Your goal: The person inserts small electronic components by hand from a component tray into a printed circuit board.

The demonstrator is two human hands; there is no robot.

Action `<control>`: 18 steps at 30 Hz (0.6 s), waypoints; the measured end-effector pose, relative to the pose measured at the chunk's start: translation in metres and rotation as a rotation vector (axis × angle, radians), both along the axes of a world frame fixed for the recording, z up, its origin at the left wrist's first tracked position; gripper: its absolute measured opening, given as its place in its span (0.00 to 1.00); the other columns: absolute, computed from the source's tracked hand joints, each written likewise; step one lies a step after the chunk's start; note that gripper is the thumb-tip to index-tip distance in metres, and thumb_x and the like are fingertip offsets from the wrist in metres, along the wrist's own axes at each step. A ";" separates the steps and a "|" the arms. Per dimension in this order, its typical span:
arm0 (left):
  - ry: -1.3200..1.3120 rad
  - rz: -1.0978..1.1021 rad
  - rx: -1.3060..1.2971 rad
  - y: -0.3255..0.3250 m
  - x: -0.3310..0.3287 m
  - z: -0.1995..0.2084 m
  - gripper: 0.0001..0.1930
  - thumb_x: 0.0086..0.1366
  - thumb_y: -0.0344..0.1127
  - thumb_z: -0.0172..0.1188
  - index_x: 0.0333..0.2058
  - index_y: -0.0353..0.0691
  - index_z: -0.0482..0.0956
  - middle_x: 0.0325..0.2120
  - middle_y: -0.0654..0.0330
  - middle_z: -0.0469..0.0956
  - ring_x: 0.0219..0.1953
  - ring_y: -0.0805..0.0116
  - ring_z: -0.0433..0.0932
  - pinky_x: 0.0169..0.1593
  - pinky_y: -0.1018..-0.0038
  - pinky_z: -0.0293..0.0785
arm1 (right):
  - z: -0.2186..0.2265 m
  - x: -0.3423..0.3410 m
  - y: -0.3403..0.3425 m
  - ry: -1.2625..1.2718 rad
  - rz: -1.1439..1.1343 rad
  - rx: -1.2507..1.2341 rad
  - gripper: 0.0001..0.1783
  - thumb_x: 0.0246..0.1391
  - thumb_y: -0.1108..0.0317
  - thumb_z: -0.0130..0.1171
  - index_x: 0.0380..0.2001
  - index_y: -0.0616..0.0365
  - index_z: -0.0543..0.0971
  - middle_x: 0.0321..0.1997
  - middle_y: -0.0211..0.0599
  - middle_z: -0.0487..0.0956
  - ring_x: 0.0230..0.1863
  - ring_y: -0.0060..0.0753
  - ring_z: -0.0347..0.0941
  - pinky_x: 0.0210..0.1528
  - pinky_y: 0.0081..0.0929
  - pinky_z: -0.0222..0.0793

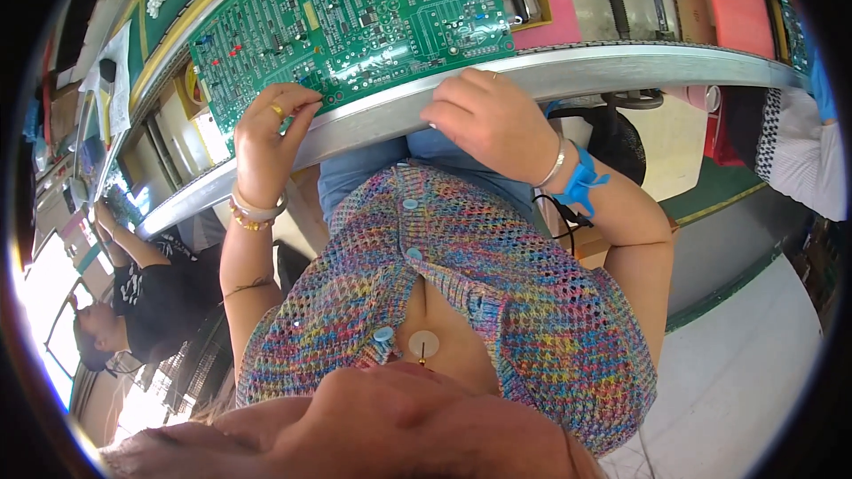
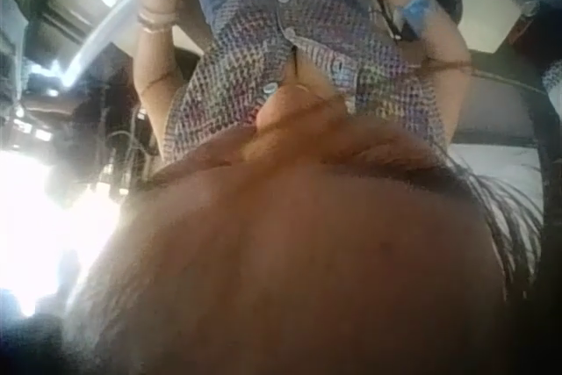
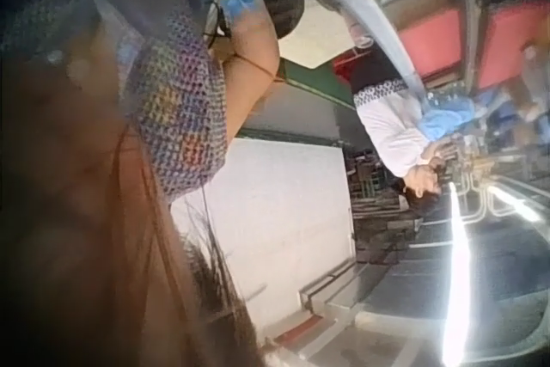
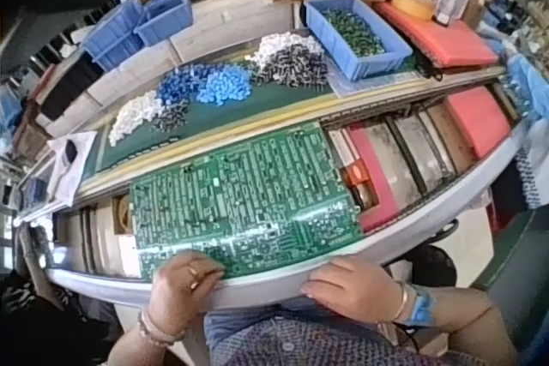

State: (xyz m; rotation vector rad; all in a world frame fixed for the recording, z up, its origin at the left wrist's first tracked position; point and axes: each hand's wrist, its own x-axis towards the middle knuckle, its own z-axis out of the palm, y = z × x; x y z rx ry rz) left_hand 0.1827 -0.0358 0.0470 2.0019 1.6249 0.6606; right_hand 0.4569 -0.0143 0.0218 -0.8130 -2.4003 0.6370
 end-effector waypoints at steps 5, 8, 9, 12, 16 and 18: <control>0.039 0.009 0.020 0.003 -0.001 -0.003 0.06 0.54 0.25 0.63 0.32 0.39 0.81 0.32 0.58 0.80 0.33 0.60 0.80 0.36 0.70 0.76 | -0.008 -0.006 -0.003 0.038 -0.008 0.028 0.11 0.40 0.72 0.63 0.32 0.52 0.76 0.31 0.29 0.72 0.34 0.34 0.69 0.36 0.29 0.64; 0.039 0.013 0.019 0.004 -0.002 -0.004 0.06 0.54 0.25 0.63 0.32 0.39 0.81 0.32 0.58 0.80 0.33 0.59 0.80 0.36 0.70 0.76 | -0.009 -0.006 -0.004 0.040 -0.011 0.020 0.12 0.40 0.72 0.63 0.32 0.52 0.76 0.31 0.29 0.72 0.34 0.34 0.69 0.36 0.29 0.65; 0.042 0.014 0.023 0.004 -0.002 -0.004 0.06 0.54 0.24 0.63 0.32 0.38 0.81 0.32 0.58 0.80 0.33 0.59 0.80 0.36 0.70 0.76 | -0.010 -0.006 -0.004 0.041 -0.014 0.018 0.12 0.40 0.72 0.63 0.32 0.52 0.76 0.31 0.29 0.72 0.34 0.34 0.69 0.36 0.29 0.65; 0.078 -0.009 0.055 0.003 0.000 -0.005 0.06 0.53 0.25 0.63 0.32 0.38 0.81 0.32 0.59 0.79 0.33 0.60 0.79 0.36 0.70 0.76 | -0.010 -0.005 -0.004 0.065 -0.008 0.012 0.12 0.40 0.72 0.63 0.32 0.52 0.76 0.31 0.29 0.72 0.34 0.34 0.69 0.36 0.30 0.65; 0.167 -0.034 0.107 0.004 0.003 -0.005 0.07 0.53 0.25 0.64 0.33 0.39 0.81 0.32 0.59 0.79 0.33 0.60 0.79 0.36 0.70 0.75 | -0.010 -0.005 -0.003 0.063 -0.008 0.012 0.12 0.39 0.72 0.63 0.32 0.52 0.76 0.32 0.29 0.72 0.34 0.34 0.69 0.35 0.29 0.65; 0.217 -0.087 0.167 0.005 0.002 -0.007 0.09 0.52 0.25 0.64 0.33 0.39 0.81 0.32 0.60 0.78 0.33 0.60 0.78 0.36 0.69 0.75 | -0.011 -0.006 -0.003 0.059 -0.009 0.013 0.12 0.40 0.72 0.63 0.32 0.52 0.76 0.32 0.28 0.72 0.34 0.35 0.69 0.35 0.29 0.65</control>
